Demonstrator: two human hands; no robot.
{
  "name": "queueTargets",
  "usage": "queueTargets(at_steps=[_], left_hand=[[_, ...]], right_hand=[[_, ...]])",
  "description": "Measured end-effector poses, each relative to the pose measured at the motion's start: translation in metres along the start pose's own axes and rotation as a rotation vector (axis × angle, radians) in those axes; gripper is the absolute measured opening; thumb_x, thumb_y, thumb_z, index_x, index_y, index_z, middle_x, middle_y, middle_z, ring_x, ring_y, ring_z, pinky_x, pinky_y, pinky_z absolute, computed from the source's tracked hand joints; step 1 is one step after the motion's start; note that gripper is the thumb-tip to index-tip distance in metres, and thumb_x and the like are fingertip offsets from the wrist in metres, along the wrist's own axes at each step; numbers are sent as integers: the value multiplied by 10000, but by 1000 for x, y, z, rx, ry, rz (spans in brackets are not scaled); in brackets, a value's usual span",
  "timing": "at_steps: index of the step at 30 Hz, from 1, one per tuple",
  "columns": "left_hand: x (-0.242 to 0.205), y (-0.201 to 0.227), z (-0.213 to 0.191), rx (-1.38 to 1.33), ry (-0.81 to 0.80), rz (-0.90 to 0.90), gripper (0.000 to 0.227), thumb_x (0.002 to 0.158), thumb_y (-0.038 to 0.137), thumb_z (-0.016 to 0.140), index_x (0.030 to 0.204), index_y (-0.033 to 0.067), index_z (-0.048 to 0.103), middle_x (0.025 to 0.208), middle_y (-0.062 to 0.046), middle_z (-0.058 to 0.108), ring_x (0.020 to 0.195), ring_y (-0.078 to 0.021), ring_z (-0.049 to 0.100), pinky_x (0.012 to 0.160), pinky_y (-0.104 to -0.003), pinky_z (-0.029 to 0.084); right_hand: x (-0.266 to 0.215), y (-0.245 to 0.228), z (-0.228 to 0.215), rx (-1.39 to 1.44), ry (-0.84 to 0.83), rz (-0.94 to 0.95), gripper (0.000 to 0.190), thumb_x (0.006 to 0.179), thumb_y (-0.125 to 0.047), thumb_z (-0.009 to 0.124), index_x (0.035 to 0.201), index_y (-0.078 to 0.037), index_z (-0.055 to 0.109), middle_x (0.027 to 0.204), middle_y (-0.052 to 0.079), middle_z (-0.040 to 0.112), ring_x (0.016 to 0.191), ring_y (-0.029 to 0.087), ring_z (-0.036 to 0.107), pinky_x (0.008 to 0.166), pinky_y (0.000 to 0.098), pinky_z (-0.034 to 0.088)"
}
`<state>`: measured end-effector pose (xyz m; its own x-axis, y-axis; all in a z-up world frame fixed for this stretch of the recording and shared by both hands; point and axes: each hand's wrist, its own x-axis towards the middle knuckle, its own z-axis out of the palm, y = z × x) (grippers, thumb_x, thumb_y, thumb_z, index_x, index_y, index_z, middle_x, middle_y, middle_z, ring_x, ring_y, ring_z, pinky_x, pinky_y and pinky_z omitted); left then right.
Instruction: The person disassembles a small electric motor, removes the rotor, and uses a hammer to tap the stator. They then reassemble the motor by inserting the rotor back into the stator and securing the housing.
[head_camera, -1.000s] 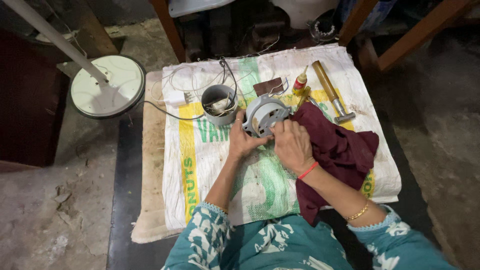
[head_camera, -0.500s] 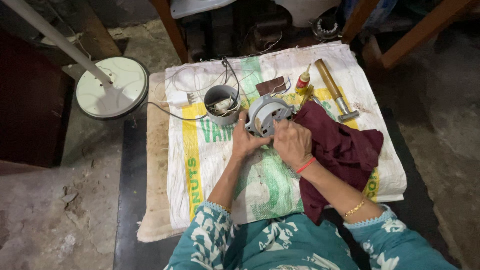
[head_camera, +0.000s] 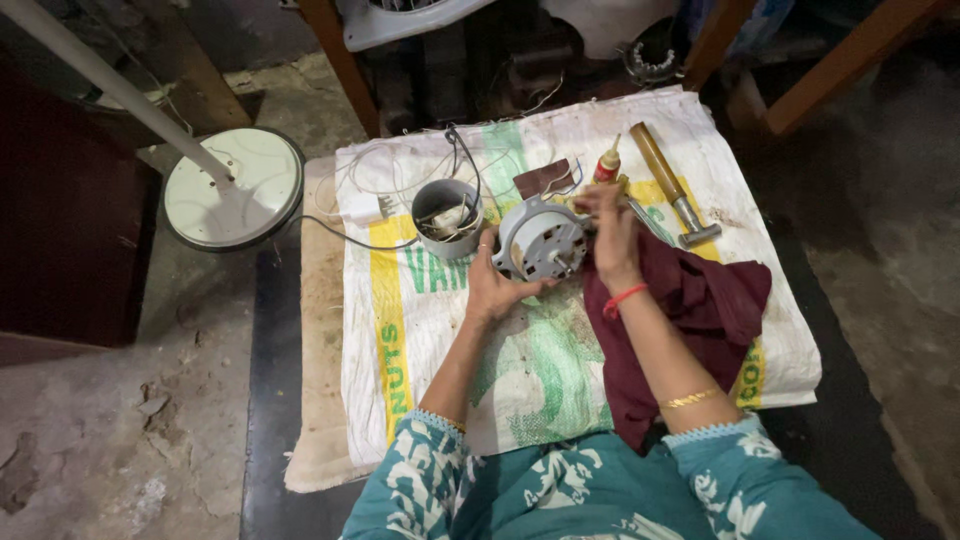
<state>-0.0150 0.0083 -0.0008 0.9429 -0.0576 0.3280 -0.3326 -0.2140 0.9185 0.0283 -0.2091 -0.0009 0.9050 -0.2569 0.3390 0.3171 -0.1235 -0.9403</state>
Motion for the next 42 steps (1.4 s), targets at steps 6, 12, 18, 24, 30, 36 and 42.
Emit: queueTargets(at_steps=[6,12,18,24,30,36,42], left_hand=[[-1,2,-3,70,20,10,1098,450,385,1008,1333,-25,501,1177,-179,705,1100,-273,698,981,-378,554],[-2,0,2,4,-28,-5,1107,436,438,983,1340,16,502,1192,-172,707,1106,-308,714,994,-402,579],[-14,2,8,84,-56,228,1199,477,460,1000,1447,31,440,1245,-186,672,1107,-330,706,986,-409,587],[-43,28,6,148,-55,156,910,626,251,973,1397,86,519,1256,-155,673,1066,-304,724,895,-378,600],[-50,46,8,139,-11,263,852,662,140,912,1407,84,502,1324,-188,644,1191,-350,683,982,-398,576],[-45,66,9,329,37,461,958,634,135,893,1463,33,424,1338,-200,588,1253,-398,595,1202,-539,421],[-41,79,2,325,-9,416,952,535,169,860,1421,121,514,1247,-181,585,1137,-393,617,971,-452,541]], right_hand=[[-8,27,29,-220,40,56,646,1099,-536,408,1058,28,718,949,140,755,909,273,714,838,390,540],[-6,10,21,13,-85,-80,716,1107,-562,358,1096,60,712,1062,134,755,1026,226,702,951,348,529],[-32,-23,5,171,-62,-102,840,1089,-647,257,1171,50,719,1133,145,741,1073,225,697,983,356,540],[-56,-64,-12,-9,-140,-264,908,1070,-712,252,1233,70,682,1202,168,713,1093,261,676,979,380,524],[-69,-94,-16,-235,-206,-508,884,1108,-671,180,1259,48,673,1258,222,693,1239,376,648,1118,456,458],[-75,-101,-6,-276,-127,-499,868,1113,-643,158,1206,20,711,1198,199,676,1163,358,662,1069,425,503],[-79,-100,0,-148,-115,-487,798,1141,-581,173,1177,40,673,1172,198,679,1097,311,676,991,387,524]])
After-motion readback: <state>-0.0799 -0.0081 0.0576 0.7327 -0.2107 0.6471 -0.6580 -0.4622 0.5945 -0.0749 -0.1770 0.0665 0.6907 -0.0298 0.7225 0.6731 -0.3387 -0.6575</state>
